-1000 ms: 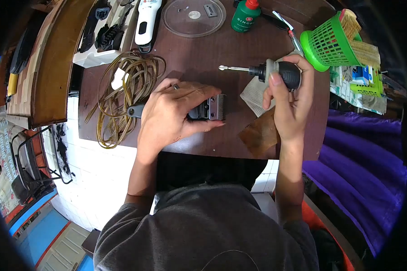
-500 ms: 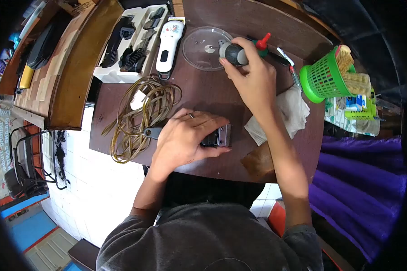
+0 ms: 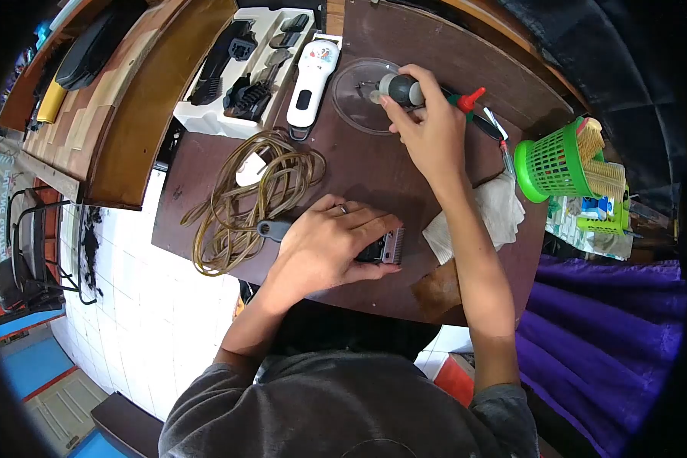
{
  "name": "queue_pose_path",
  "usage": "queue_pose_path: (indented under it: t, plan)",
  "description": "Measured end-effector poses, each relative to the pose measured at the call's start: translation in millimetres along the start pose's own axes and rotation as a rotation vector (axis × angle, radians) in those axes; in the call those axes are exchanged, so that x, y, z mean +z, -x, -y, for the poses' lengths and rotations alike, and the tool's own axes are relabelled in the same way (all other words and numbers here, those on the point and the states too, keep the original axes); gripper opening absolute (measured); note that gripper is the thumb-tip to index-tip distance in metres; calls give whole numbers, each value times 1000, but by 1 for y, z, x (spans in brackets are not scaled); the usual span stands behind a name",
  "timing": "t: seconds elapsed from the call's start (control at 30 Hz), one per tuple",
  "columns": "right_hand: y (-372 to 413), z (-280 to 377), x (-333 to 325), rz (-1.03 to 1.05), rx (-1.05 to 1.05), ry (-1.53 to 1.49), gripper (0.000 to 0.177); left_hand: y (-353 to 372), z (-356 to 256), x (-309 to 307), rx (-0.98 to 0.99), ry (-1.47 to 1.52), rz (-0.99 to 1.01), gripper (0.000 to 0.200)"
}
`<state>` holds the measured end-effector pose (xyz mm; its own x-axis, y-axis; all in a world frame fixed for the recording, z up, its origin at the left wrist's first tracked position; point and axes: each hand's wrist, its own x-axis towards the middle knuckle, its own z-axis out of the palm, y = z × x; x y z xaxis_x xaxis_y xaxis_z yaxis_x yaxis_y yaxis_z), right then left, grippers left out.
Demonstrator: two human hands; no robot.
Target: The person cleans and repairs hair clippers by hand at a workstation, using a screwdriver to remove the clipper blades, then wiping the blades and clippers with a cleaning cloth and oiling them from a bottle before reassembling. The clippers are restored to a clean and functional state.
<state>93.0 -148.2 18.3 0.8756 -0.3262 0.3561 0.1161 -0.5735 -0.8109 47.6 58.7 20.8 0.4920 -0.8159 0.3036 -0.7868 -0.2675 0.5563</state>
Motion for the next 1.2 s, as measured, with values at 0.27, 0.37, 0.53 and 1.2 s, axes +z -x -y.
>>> queue_pose_path:
  t: [0.27,0.37,0.53,1.2]
  plan:
    - [43,29,-39,-22,140,-281,36,0,-1,-1,-15,-42,43,53]
    - [69,42,-61,-26,193,-349,38,0,2,0,13,-30,24,53]
    - [118,53,-96,-2,288,-305,41,1,2,2,-10,-34,52,54]
    - [186,67,-99,7,322,-285,51,-1,3,11,3,-27,-46,53]
